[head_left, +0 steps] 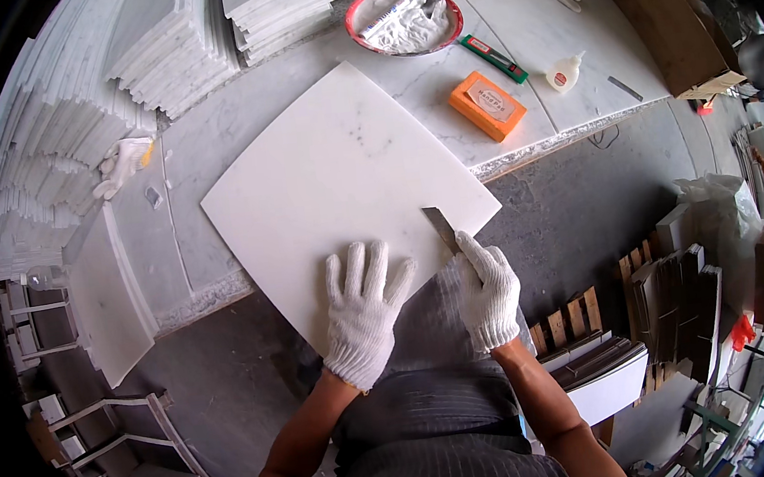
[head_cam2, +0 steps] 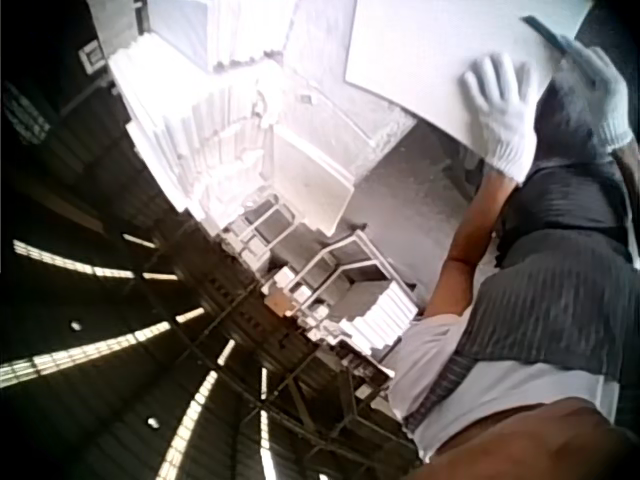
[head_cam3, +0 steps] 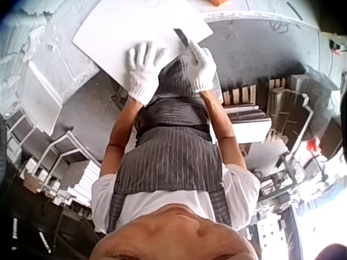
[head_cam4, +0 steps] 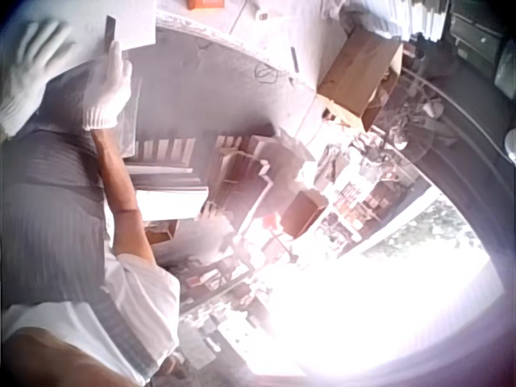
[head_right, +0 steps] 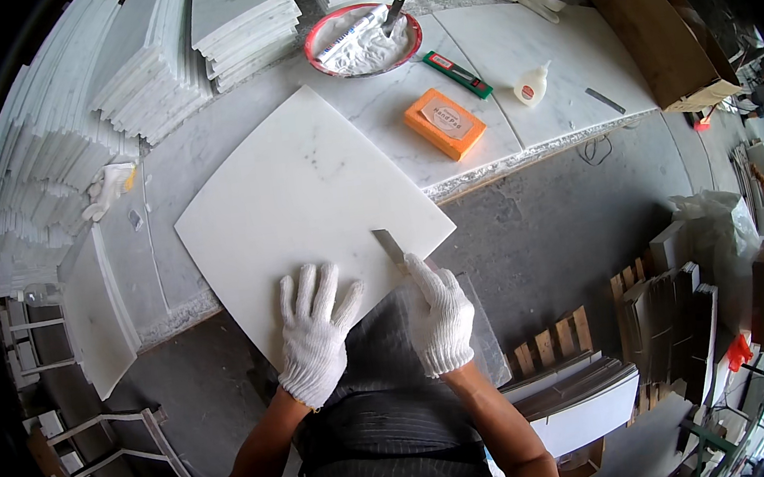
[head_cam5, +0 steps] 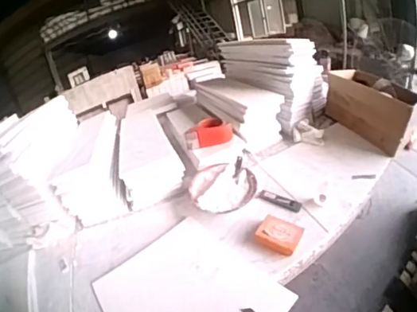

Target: The person smooths the edges of a white rectangular board using a metal scraper and then rubs the surface with an orange block. The person handles the board one at a time, flips it, and places it on a stack.

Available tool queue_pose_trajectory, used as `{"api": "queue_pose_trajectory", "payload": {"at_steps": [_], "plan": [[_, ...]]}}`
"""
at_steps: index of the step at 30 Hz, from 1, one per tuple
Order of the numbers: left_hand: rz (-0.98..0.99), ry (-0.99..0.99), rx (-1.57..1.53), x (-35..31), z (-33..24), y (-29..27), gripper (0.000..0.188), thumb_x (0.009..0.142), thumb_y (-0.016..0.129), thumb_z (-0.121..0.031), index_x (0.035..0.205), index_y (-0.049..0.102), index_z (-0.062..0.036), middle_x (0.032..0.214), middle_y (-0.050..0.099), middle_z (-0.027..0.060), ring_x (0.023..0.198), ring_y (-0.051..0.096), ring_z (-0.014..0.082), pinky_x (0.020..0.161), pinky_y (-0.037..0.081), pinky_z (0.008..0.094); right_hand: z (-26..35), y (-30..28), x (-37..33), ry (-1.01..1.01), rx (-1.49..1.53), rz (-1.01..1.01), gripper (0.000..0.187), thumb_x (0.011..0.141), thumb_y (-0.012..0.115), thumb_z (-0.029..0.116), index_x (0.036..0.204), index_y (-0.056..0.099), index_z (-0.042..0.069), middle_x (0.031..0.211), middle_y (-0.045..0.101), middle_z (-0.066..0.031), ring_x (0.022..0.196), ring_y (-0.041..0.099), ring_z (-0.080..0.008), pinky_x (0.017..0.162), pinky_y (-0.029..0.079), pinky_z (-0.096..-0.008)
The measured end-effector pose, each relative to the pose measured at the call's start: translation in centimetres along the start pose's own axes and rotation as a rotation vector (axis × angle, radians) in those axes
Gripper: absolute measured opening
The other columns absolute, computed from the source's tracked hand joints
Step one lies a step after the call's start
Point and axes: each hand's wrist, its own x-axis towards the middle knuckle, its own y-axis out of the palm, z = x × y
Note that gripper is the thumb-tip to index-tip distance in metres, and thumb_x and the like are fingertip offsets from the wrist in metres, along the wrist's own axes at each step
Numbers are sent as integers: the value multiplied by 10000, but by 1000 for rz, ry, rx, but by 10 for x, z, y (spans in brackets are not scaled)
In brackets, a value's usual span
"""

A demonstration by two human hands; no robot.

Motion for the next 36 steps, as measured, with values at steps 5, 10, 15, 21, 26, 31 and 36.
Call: {"api": "queue_pose_trajectory", "payload": {"at_steps": [5, 10, 15, 21, 26, 31, 36], "plan": [[4, 0, -4, -1, 1, -3, 592, 732, 618, 12, 1305, 570, -133, 1427, 399, 201, 1321, 368, 435, 1108, 273, 607, -15, -18, 34, -5, 34, -100, 244, 880, 603, 20, 1108, 689, 35, 806, 637, -135, 669, 625, -256, 618, 505, -338], [58, -11, 19, 0, 1, -3, 625, 793, 568, -14, 1390, 497, -184, 1430, 415, 190, 1311, 393, 413, 1095, 293, 610, -12, -15, 21, 15, 23, 34, 261, 869, 630, 41, 1119, 698, 77, 798, 635, -139, 690, 637, -269, 637, 509, -340], [51, -15, 28, 0, 1, -3, 648, 771, 587, -8, 1391, 497, -174, 1431, 420, 182, 1320, 386, 405, 1111, 276, 599, -20, -25, 44, 48, 128, 13, 273, 859, 625, 13, 1125, 684, 32, 796, 627, -145, 696, 630, -244, 649, 502, -324], [56, -36, 3, 1, 0, -4, 644, 766, 610, -37, 1391, 490, -137, 1431, 423, 174, 1322, 389, 394, 1124, 259, 584, -15, -34, -6, -40, 270, 328, 279, 891, 597, -5, 1158, 677, 7, 784, 616, -79, 637, 566, -139, 603, 472, -267], [63, -37, 32, 0, -1, -2, 633, 762, 624, -52, 1377, 497, -134, 1423, 430, 170, 1311, 398, 391, 1116, 272, 578, -42, -66, -25, 684, 723, 176, 428, 934, 609, 112, 1333, 538, -24, 809, 620, -19, 650, 557, -69, 582, 464, -208], [55, -9, 64, 2, -2, -5, 640, 756, 625, -48, 1378, 492, -121, 1414, 431, 186, 1310, 395, 399, 1111, 274, 581, -52, -62, -27, 686, 1160, 179, 498, 919, 680, 213, 1335, 517, -7, 754, 556, 19, 636, 501, -66, 562, 388, -199], [96, 13, 59, 3, -1, -44, 664, 745, 622, -39, 1390, 475, -98, 1420, 417, 209, 1334, 372, 409, 1116, 254, 595, -35, -66, -6, 613, 1272, 13, 289, 947, 642, 200, 1168, 572, 28, 831, 573, -3, 670, 515, -71, 590, 415, -199]]}}
